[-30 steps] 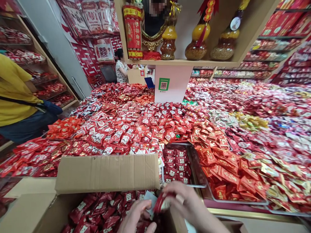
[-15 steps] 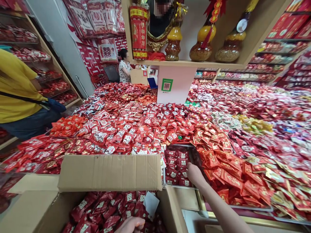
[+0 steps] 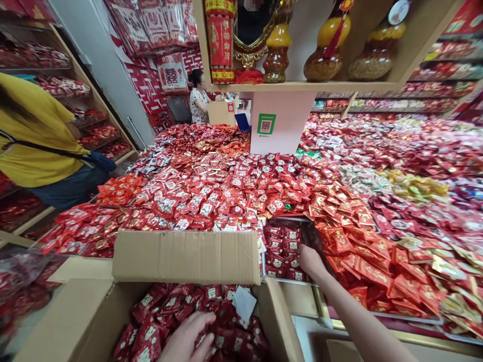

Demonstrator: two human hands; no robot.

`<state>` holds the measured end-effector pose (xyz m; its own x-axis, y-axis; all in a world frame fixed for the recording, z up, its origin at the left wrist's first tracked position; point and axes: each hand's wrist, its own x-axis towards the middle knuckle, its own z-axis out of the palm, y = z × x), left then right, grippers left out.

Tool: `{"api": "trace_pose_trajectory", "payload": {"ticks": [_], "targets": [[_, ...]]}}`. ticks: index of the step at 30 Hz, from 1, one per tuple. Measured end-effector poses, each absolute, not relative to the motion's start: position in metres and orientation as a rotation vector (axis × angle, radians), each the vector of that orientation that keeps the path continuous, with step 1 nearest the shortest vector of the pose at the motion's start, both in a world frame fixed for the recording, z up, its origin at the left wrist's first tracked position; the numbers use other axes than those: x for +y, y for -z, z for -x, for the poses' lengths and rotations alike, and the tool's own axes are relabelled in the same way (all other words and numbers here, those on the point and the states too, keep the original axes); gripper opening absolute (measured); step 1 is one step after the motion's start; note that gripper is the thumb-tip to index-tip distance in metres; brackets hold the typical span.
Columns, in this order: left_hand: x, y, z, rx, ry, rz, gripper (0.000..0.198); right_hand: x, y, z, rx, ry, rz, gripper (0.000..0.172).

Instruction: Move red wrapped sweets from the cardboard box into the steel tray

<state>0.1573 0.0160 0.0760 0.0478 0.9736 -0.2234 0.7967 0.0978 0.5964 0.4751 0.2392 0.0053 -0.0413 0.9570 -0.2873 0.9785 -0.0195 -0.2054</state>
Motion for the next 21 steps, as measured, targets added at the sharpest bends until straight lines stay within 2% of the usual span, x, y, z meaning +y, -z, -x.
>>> {"api": "trace_pose_trajectory", "payload": {"ticks": [6,9,10,13,15,17,21], "targets": [[0.028,-0.080,-0.112,2.015,-0.170,-1.688,0.031,0.239,-0.003,-0.488,2.138,0.612,-2.059,0.012],[0.033,-0.071,-0.094,2.105,0.016,-1.589,0.042,0.241,0.001,-0.491,2.130,0.611,-2.035,0.014],[0.034,-0.068,-0.090,2.104,0.089,-1.549,0.051,0.241,0.002,-0.491,2.131,0.602,-2.028,0.016],[0.038,-0.055,-0.087,2.021,0.282,-1.449,0.093,0.240,0.002,-0.488,2.146,0.562,-2.018,0.020],[0.042,-0.046,-0.089,1.969,0.351,-1.430,0.112,0.237,-0.002,-0.485,2.182,0.525,-2.024,0.021],[0.046,-0.039,-0.092,1.962,0.362,-1.453,0.112,0.231,-0.010,-0.482,2.250,0.486,-2.031,0.021],[0.053,-0.029,-0.092,1.947,0.264,-1.579,0.082,0.211,-0.034,-0.476,2.399,0.505,-2.025,0.023]]}}
